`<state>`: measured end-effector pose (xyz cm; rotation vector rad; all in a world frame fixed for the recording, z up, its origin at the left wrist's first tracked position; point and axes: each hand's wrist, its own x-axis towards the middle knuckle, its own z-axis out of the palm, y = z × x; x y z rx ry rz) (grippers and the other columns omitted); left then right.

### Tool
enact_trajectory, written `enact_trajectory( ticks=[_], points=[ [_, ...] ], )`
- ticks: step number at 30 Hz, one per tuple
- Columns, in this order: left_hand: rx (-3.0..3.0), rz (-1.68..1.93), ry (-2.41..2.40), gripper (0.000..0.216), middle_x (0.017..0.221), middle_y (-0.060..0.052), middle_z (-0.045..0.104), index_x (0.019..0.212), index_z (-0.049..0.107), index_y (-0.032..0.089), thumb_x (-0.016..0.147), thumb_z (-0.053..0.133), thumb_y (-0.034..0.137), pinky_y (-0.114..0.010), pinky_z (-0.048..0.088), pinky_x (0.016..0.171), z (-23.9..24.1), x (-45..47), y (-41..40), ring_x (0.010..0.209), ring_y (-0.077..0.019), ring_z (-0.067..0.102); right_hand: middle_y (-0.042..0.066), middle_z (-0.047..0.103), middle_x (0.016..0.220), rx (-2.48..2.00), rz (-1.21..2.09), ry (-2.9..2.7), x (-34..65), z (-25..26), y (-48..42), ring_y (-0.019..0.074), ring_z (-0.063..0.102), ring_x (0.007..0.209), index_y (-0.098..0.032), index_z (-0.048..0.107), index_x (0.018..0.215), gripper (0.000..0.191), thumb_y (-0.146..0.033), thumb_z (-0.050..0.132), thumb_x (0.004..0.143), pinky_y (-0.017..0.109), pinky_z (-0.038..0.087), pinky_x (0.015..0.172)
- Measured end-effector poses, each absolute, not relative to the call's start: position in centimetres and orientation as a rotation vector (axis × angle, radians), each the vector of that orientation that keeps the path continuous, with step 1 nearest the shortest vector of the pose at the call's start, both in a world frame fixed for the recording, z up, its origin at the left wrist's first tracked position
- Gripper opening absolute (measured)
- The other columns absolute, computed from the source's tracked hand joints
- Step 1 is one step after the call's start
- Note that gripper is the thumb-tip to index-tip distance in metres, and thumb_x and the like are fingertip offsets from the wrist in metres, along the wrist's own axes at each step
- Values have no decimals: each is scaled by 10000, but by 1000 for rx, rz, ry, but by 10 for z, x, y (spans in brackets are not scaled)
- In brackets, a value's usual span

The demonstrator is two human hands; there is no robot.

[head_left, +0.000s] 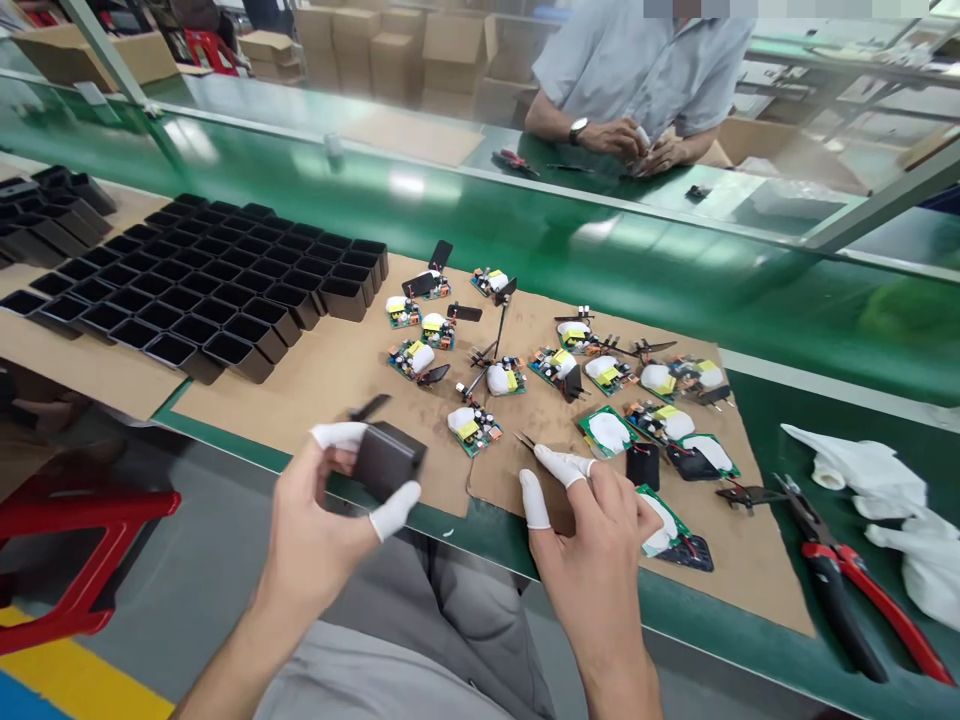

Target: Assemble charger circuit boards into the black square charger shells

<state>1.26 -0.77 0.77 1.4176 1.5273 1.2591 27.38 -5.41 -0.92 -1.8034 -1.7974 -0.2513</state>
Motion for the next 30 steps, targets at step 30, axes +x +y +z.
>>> enact_trajectory(
  ticks=[30],
  points=[
    [1828,1093,1346,485,1188,-73,830,1269,685,253,861,948,259,-415,625,935,-14,-11,35,1075,-305,800,128,799,1468,-1445,486,-1657,186,12,7,275,795,1345,-299,632,1622,478,-281,634,1144,509,659,1187]
  ],
)
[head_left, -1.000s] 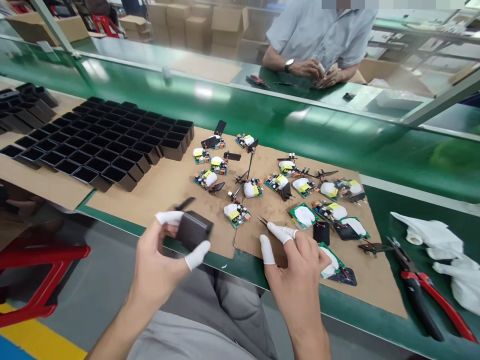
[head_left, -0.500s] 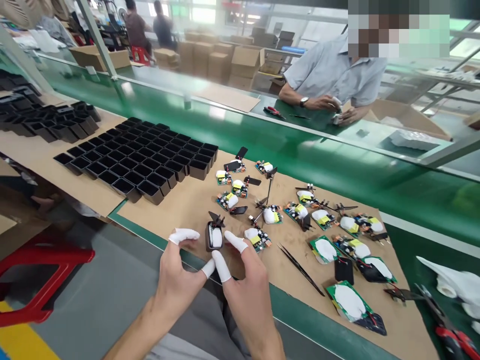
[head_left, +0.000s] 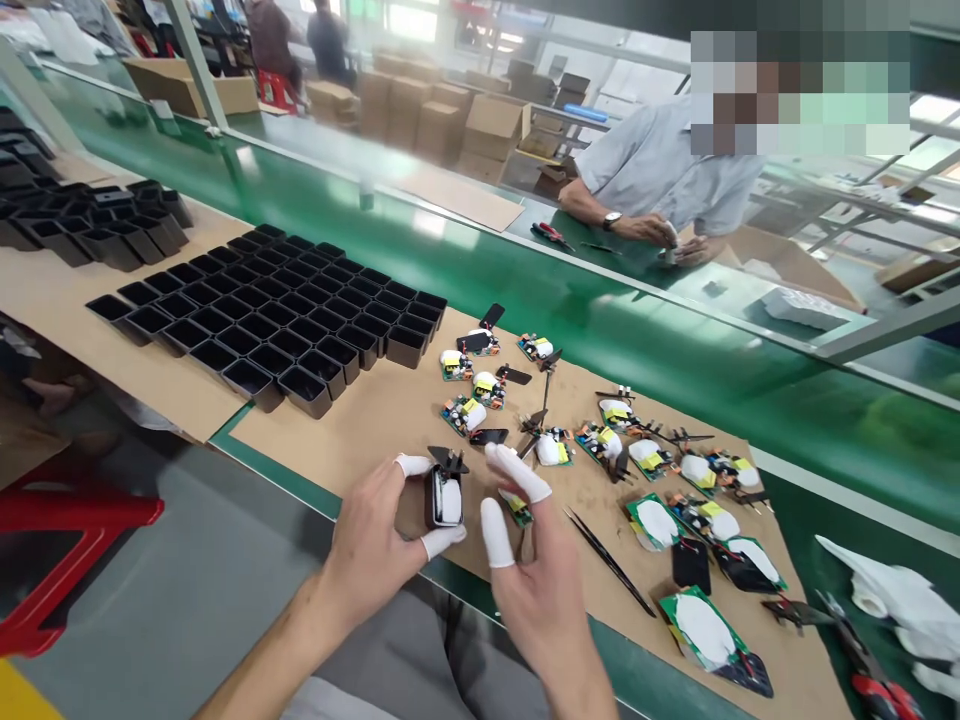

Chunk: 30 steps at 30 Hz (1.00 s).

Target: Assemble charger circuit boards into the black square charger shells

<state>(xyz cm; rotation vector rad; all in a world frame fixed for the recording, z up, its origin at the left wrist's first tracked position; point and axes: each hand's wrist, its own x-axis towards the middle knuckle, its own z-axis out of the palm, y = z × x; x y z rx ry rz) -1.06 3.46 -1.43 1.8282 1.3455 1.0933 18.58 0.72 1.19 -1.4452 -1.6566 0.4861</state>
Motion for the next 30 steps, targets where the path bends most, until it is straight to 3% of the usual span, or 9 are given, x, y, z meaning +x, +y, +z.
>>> enact_trajectory(
  ticks=[3,6,9,11,13,15,20,30],
  points=[
    [1881,994,1248,438,1142,-56,832,1211,717,268,860,973,326,-402,615,893,-8,-19,35,1023,-298,786,120,752,1579,-1361,786,-1868,210,31,31,303,701,1507,-323,623,1658,541,-298,660,1119,616,515,1328],
    [1848,922,1153,411,1032,-25,784,1156,733,268,847,984,369,-355,593,814,-3,-30,34,910,-255,728,112,829,1452,-1199,1264,-1864,221,42,51,303,794,1371,-304,744,1534,473,-371,784,1067,557,634,1218],
    [1740,932,1104,460,996,0,740,1177,737,268,813,1006,350,-313,568,771,-1,-35,30,854,-216,669,85,900,1195,-1167,1404,-1655,219,45,57,265,881,1072,-275,843,1341,449,-460,948,946,441,738,1018],
    [1685,965,1114,479,1001,2,750,1185,741,272,797,1016,318,-308,567,779,0,-33,28,860,-212,677,55,904,1040,-1193,1266,-1547,212,44,50,244,880,938,-269,881,1174,408,-457,1036,848,376,755,909],
    [1667,1031,1180,519,1056,-14,787,1229,740,274,793,1020,285,-325,585,816,-2,-26,25,906,-228,719,55,905,1014,-1221,1036,-1514,202,42,36,247,876,908,-271,897,1071,296,-403,1040,848,354,757,859],
    [1718,1135,1290,557,1121,-43,812,1289,734,270,802,1003,251,-365,602,871,-6,-15,21,980,-265,753,66,907,1104,-1245,797,-1557,190,38,18,255,878,972,-295,916,1109,176,-301,962,940,362,755,894],
    [1852,1332,1530,339,1013,-64,795,1184,715,255,862,801,194,-416,586,802,-19,12,13,900,-300,740,85,847,1238,-1295,367,-1692,166,24,-16,238,867,1057,-331,874,1306,372,-88,777,1041,329,745,904],
    [1760,1561,1524,269,930,-32,790,1152,667,249,898,729,186,-346,615,727,-21,20,8,791,-239,780,108,754,1009,-1429,-165,-1978,153,30,-25,242,802,850,-233,783,1127,166,-127,657,1104,306,627,671]
  ],
)
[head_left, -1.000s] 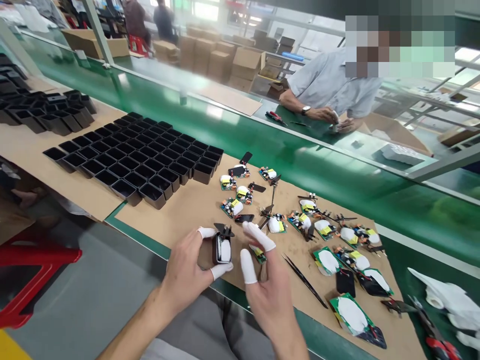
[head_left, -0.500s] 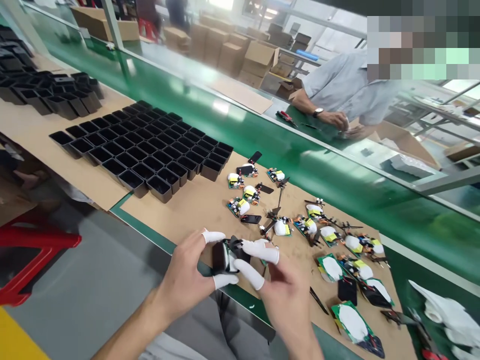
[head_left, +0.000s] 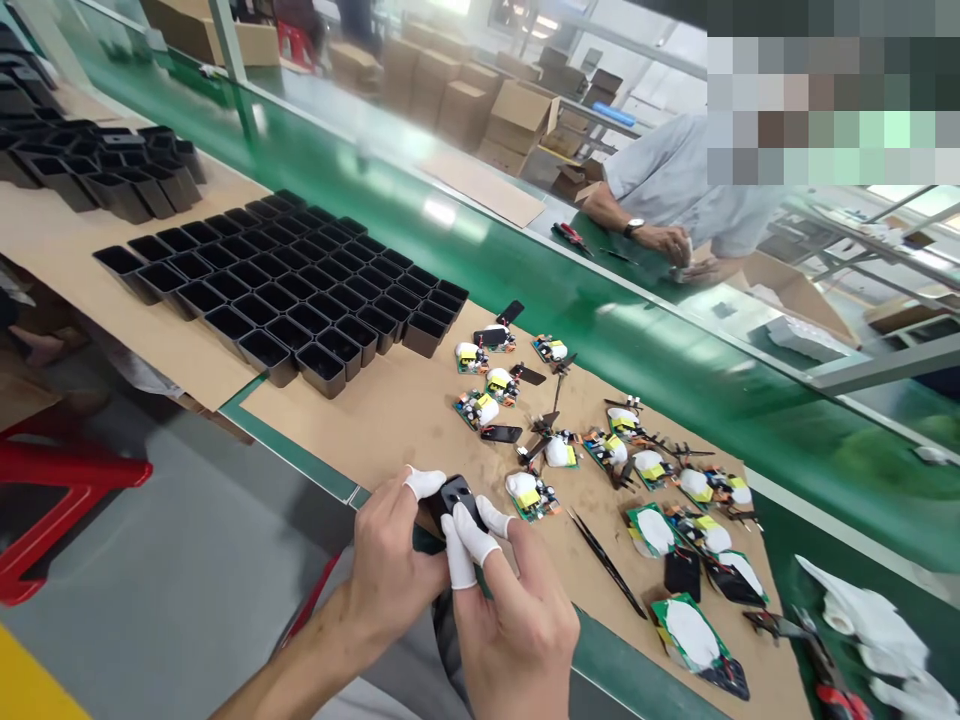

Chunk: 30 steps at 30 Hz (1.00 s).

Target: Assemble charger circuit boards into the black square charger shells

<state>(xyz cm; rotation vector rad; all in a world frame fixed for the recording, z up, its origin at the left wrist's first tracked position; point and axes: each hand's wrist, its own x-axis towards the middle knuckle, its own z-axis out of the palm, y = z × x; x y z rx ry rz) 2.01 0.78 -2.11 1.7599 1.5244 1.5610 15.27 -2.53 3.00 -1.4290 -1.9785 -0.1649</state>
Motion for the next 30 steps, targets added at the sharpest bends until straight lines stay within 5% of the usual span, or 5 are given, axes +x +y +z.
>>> enact_trajectory(
  ticks=[4,8,16,30],
  points=[
    [1747,1577,1542,373,1017,-61,835,1209,666,245,851,714,152,-382,658,833,-17,27,12,908,-275,831,97,720,1047,-1407,-108,-2037,160,40,-19,221,766,872,-239,752,1118,159,-106,678,1075,289,609,697],
    [1740,1462,1571,275,935,-53,809,1072,662,255,824,702,145,-373,636,742,-24,30,17,823,-275,809,44,646,920,-1419,102,-1964,162,38,-11,181,715,757,-235,698,935,200,-125,650,1095,265,617,656],
    [1766,1391,1583,236,912,-33,796,1022,656,265,817,743,188,-353,602,711,-29,27,17,803,-264,786,114,809,1183,-1403,187,-1905,164,33,-13,264,857,1048,-249,824,1269,261,-132,694,1075,357,732,896],
    [1741,1451,1619,265,924,-44,803,1038,639,265,809,718,158,-373,592,746,-12,29,15,815,-272,782,80,739,1088,-1433,193,-1834,155,44,-17,212,794,935,-266,813,1221,212,-154,687,1092,285,662,774]
  ],
)
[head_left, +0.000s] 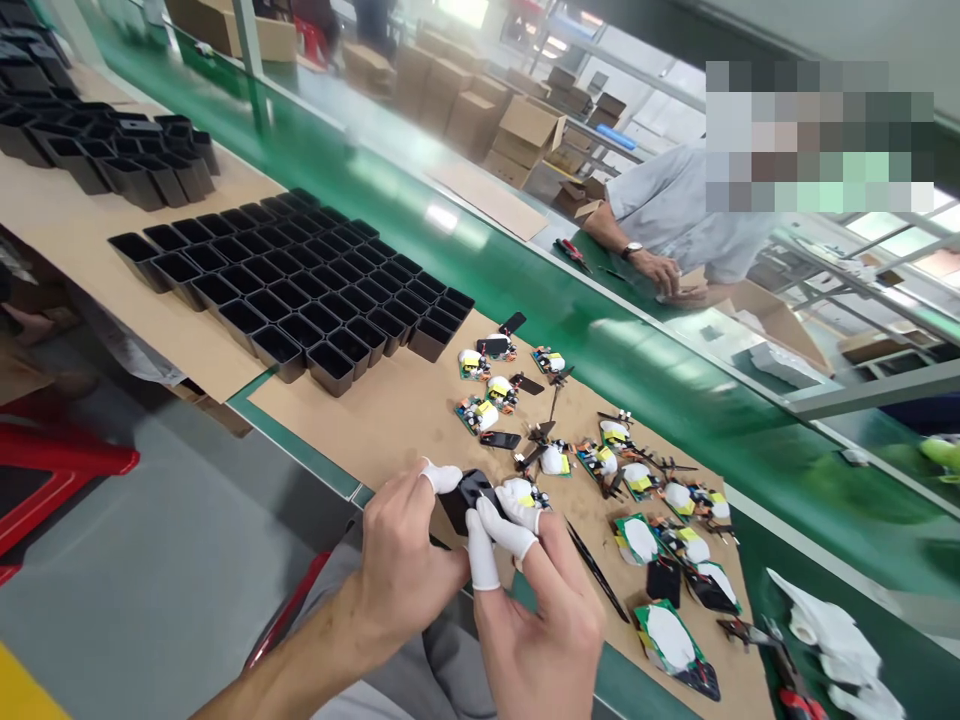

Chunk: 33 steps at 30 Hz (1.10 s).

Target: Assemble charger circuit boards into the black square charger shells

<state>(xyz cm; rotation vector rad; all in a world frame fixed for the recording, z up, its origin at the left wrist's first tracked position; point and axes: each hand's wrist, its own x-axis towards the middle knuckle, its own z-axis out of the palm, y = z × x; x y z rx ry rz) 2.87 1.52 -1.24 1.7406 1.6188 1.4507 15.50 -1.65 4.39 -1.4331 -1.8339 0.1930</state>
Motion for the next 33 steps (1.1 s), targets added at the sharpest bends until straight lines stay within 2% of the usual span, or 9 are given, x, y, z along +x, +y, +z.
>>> enact_trajectory(
  ticks=[2,5,8,11,15,17,20,29,33],
  points=[
    [1757,1416,1625,217,853,-22,770,943,599,278,803,719,164,-353,556,691,-13,26,17,754,-256,750,65,707,1004,-1436,219,-1833,152,36,-18,198,764,872,-247,792,1094,163,-169,650,1111,273,650,743],
    [1776,1403,1631,186,797,-12,739,893,565,283,816,706,189,-341,525,648,-21,23,21,705,-250,720,62,671,956,-1479,186,-1852,150,17,-21,184,714,805,-240,712,946,242,-189,586,1146,263,630,690],
    [1794,1420,1641,160,814,-26,752,922,585,275,823,683,197,-347,529,655,-25,23,22,716,-258,725,101,724,1054,-1448,54,-1945,156,4,-24,204,770,866,-230,721,1018,203,-153,583,1145,279,650,699],
    [1816,1449,1640,194,787,-16,739,909,581,274,770,676,178,-342,515,632,-23,24,22,683,-252,707,145,777,1192,-1345,-31,-2035,166,5,-21,249,846,1031,-221,754,1067,182,-112,620,1124,317,708,823],
    [1828,1503,1639,186,784,-11,741,901,580,276,785,672,163,-341,519,638,-15,28,19,683,-248,709,187,798,1341,-1265,-66,-2040,171,18,-16,271,867,1122,-203,818,1191,227,-84,642,1110,365,733,961],
    [1818,1535,1650,173,800,-22,752,914,589,272,812,677,163,-347,529,651,-14,31,17,701,-254,720,171,820,1324,-1278,8,-1943,169,24,-14,266,864,1137,-208,834,1267,253,-90,697,1089,367,731,992],
    [1802,1570,1662,158,836,-40,778,958,617,259,852,704,180,-359,551,673,-18,36,16,728,-266,737,143,845,1286,-1321,130,-1774,162,24,-14,244,859,1114,-221,863,1236,221,-122,761,1066,349,732,982],
    [1783,1582,1688,182,834,-25,780,1001,641,253,865,721,163,-350,571,688,-23,40,16,722,-254,746,90,835,1315,-1304,167,-1588,151,3,-15,228,830,1207,-276,864,1309,330,-93,787,1046,356,712,1038],
    [1777,1577,1700,149,812,-27,778,975,635,255,872,699,167,-350,559,667,-22,41,16,701,-253,741,119,838,1308,-1279,141,-1658,156,3,-13,231,839,1188,-231,863,1271,285,-78,782,1045,351,718,1036]
  ],
)
